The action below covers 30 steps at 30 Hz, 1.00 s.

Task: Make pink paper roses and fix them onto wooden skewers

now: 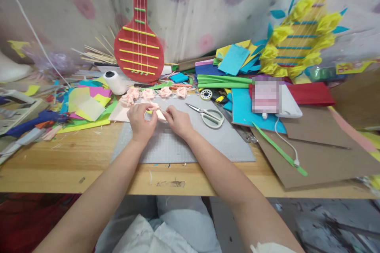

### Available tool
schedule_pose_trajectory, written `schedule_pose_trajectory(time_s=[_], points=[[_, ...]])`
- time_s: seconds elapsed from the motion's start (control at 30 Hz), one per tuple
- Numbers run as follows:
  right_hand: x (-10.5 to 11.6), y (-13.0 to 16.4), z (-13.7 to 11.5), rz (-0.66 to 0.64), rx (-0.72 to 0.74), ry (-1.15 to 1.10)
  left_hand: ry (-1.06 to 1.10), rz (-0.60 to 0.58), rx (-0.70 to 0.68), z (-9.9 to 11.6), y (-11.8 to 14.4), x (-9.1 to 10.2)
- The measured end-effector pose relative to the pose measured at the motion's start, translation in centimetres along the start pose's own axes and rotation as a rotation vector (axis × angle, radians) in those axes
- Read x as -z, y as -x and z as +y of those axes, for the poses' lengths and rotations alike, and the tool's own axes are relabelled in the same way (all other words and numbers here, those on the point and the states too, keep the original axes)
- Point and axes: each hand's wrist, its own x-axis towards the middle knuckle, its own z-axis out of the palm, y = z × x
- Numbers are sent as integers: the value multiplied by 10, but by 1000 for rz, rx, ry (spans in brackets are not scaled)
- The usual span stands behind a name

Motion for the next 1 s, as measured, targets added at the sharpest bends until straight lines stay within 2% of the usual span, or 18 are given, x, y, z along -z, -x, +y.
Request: schedule_pose_trajectory(time_s=[0.07, 0.37, 0.57, 0.73, 0.9, 1.0], points=[[1, 0, 0, -8, 11, 11, -11, -10, 11, -2, 0, -1], [1, 2, -1, -9, 31, 49, 87, 153, 128, -13, 0, -5], [2, 2, 2, -4, 8, 36, 154, -3, 86, -15, -1, -5], [2, 3, 1, -20, 7, -12, 225, -50, 186, -11, 2, -5], [3, 2, 0, -69, 43, -23, 325, -63, 281, -11, 4, -8], [4, 2, -1, -102, 52, -12, 340, -15, 246, -11, 5, -10]])
